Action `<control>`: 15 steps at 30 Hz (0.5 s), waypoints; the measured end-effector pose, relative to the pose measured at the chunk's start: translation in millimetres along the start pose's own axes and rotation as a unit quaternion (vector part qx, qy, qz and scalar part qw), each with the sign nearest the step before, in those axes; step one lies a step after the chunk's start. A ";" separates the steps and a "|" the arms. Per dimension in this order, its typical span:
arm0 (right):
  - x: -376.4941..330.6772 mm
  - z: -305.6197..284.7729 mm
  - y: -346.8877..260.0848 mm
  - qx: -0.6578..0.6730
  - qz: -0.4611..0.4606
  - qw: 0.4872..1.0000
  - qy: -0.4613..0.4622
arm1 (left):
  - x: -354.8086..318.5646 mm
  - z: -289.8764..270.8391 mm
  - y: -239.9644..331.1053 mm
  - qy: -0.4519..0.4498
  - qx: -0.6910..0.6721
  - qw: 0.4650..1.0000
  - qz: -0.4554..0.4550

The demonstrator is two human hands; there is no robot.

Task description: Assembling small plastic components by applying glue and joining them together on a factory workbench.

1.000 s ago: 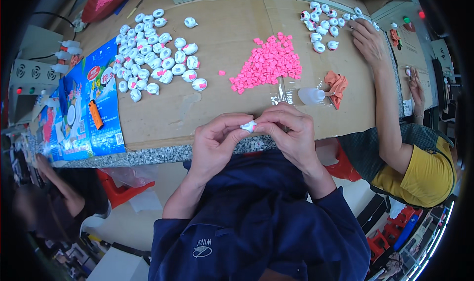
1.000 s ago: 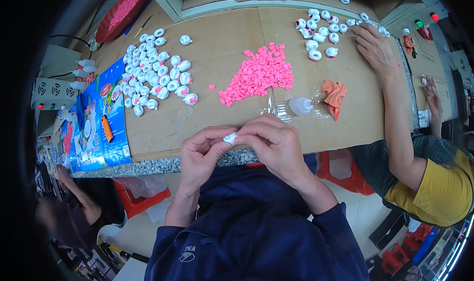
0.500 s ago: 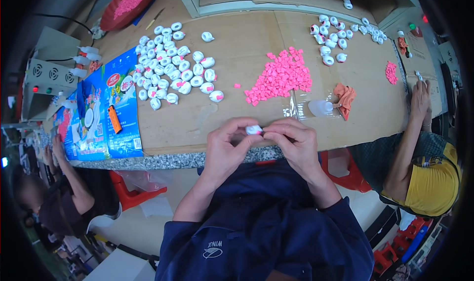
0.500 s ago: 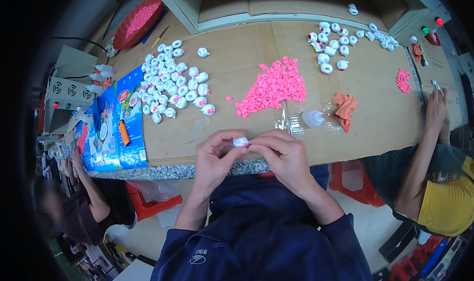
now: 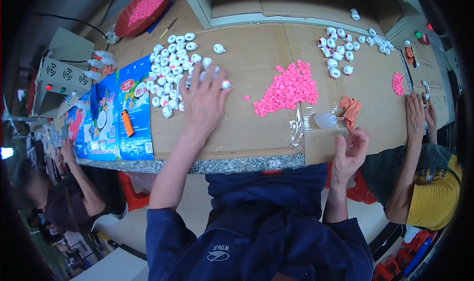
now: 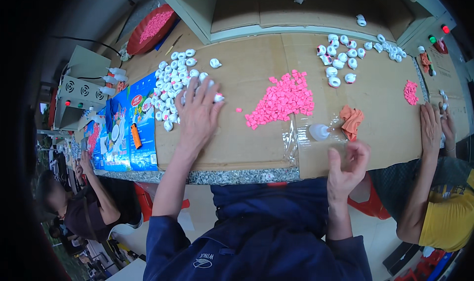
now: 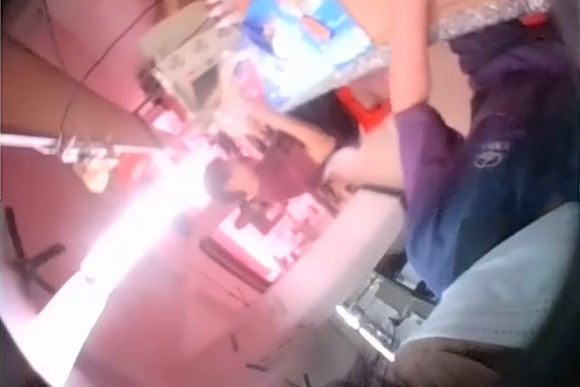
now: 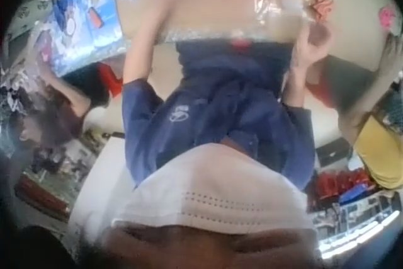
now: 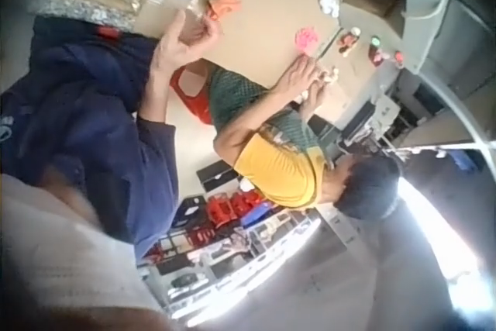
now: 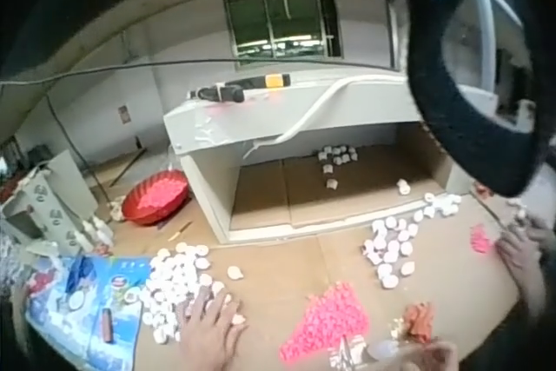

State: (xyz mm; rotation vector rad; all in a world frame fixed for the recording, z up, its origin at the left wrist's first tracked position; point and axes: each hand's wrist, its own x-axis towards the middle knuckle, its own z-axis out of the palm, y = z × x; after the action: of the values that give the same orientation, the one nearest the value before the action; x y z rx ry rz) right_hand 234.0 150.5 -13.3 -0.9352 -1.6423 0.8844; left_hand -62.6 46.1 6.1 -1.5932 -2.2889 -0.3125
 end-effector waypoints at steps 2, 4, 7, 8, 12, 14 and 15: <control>10.0 4.4 -5.6 -0.034 0.006 0.999 -0.029 | 4.6 4.8 -11.9 0.001 0.045 0.998 -0.032; 19.9 7.7 -12.3 -0.069 0.012 0.996 -0.056 | 11.7 4.3 -16.2 0.005 0.039 0.998 -0.041; 28.2 12.9 -16.6 -0.100 0.028 0.987 -0.125 | 35.7 10.2 -21.9 0.054 0.022 0.998 -0.037; 30.0 13.7 -18.0 -0.117 0.003 0.983 -0.140 | 48.1 10.3 -20.4 0.052 0.013 0.997 -0.050; 27.5 13.9 -2.2 -0.178 -0.059 0.968 -0.165 | 71.3 21.9 -16.2 0.030 -0.012 0.999 -0.038; 26.3 16.1 -2.2 -0.153 -0.079 0.973 -0.155 | 68.1 21.0 -12.4 0.050 -0.107 0.993 0.012; 25.2 16.9 -2.6 -0.131 -0.096 0.976 -0.144 | 58.7 17.5 -7.8 0.050 -0.104 0.993 0.008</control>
State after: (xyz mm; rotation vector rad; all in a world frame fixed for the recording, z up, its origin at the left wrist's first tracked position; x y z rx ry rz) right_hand 212.3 170.1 -4.7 -0.8334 -2.1010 0.7049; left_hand -91.2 100.4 13.0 -1.6520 -2.2263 -0.6305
